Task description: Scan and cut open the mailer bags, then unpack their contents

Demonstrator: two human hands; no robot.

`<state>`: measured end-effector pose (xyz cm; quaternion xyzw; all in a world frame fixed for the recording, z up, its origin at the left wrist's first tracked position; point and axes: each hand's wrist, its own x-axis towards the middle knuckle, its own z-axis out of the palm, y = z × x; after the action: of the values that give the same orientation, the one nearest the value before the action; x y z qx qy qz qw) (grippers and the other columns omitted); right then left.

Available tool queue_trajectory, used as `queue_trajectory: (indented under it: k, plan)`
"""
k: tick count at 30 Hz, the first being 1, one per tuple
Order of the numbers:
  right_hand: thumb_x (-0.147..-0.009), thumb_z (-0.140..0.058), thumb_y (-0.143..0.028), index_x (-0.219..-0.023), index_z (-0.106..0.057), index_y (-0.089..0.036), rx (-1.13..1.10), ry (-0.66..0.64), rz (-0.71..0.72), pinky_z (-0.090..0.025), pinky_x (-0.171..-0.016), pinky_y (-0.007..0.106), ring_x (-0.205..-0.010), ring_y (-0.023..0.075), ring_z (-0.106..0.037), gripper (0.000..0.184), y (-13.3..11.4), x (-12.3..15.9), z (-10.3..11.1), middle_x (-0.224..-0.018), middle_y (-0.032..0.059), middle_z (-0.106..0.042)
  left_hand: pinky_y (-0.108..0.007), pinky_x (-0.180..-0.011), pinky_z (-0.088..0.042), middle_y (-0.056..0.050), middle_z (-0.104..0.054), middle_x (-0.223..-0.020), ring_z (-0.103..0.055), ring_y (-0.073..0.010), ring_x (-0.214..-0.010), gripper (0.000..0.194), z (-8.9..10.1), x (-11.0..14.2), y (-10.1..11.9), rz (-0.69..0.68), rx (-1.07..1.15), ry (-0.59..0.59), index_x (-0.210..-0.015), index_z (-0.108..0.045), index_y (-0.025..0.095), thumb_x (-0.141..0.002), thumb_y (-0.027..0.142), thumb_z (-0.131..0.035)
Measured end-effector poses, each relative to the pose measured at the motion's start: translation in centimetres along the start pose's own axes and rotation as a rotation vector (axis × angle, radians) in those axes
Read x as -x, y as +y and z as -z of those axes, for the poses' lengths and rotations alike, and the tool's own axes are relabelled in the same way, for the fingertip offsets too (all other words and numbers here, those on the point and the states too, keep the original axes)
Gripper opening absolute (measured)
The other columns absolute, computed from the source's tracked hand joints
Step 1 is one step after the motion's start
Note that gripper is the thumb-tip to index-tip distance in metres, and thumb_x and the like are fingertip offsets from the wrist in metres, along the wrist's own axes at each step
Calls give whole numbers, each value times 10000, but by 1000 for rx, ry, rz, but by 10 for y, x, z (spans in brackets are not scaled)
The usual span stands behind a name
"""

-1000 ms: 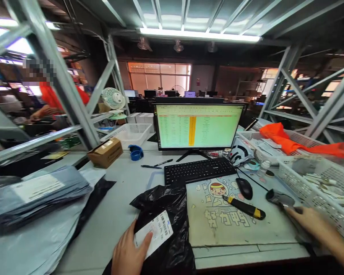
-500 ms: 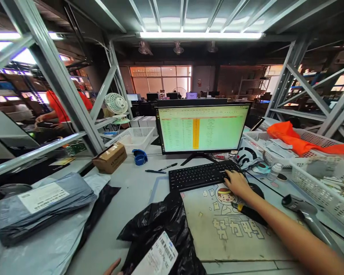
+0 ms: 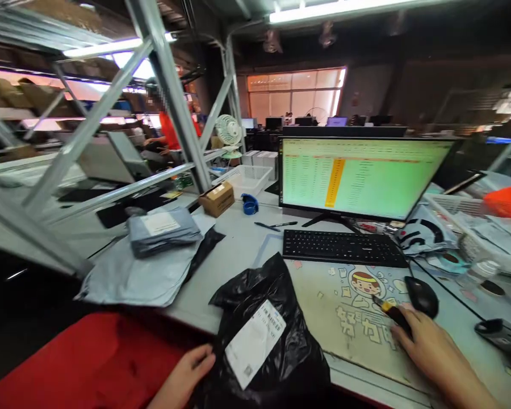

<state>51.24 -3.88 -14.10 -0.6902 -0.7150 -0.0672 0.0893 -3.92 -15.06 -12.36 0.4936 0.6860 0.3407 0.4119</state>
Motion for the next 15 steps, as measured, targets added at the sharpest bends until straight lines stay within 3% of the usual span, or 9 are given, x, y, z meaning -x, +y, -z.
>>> queue_trajectory:
  k: [2,4,6,8,10,13,15]
  plan:
    - [-980,-211,-564,-1289,-647,-133,3,74,-17,-526,-931,530,-1190,365,-604,687,6,18,-15,-1339,166,-613,-336,-713,-544,-16,-704,-768,-666,-241,-783,632,12,-8,17,-12,87,-50,-751,-646,215,-763,834,-520]
    - [-997,-189,-562,-1284,-641,-136,-10,146,-39,-533,-853,538,-1130,370,-632,684,7,25,-25,-1276,154,-640,-322,-713,-498,-43,-700,-782,-648,-234,-790,521,27,-18,49,-134,-112,67,-763,-646,193,-860,683,-498]
    - [-1008,-196,-573,-1265,-646,-120,-41,207,-21,-536,-793,530,-1066,378,-652,689,7,25,-31,-1210,167,-656,-338,-768,-458,-65,-714,-847,-647,-237,-833,402,42,-26,91,-301,-457,261,-816,-666,188,-953,494,-443]
    - [-1012,-216,-585,-1235,-657,-91,-74,278,17,-538,-760,530,-996,387,-663,698,9,23,-36,-1176,199,-652,-346,-771,-420,-79,-725,-899,-650,-235,-844,358,51,-29,138,-547,-764,413,-842,-668,181,-1003,373,-412]
    - [-1017,-254,-582,-1228,-653,-73,-124,362,54,-547,-755,520,-957,385,-666,681,13,21,-38,-1156,219,-640,-337,-780,-397,-58,-747,-970,-658,-204,-859,302,55,-29,181,-903,-953,499,-896,-671,187,-1029,301,-425]
    - [-1030,-309,-573,-1292,-606,-101,-223,517,104,-569,-813,513,-998,371,-662,616,9,22,-32,-1197,205,-612,-315,-791,-386,-9,-756,-972,-653,-154,-833,195,50,-25,226,-1359,-1085,490,-930,-658,195,-1022,225,-489]
    - [-1044,-336,-548,-1337,-560,-119,-284,617,180,-570,-868,523,-1074,371,-642,565,-8,25,-15,-1232,198,-591,-308,-764,-382,4,-738,-887,-639,-145,-779,194,45,-23,239,-1451,-1133,432,-905,-649,193,-1021,218,-496]
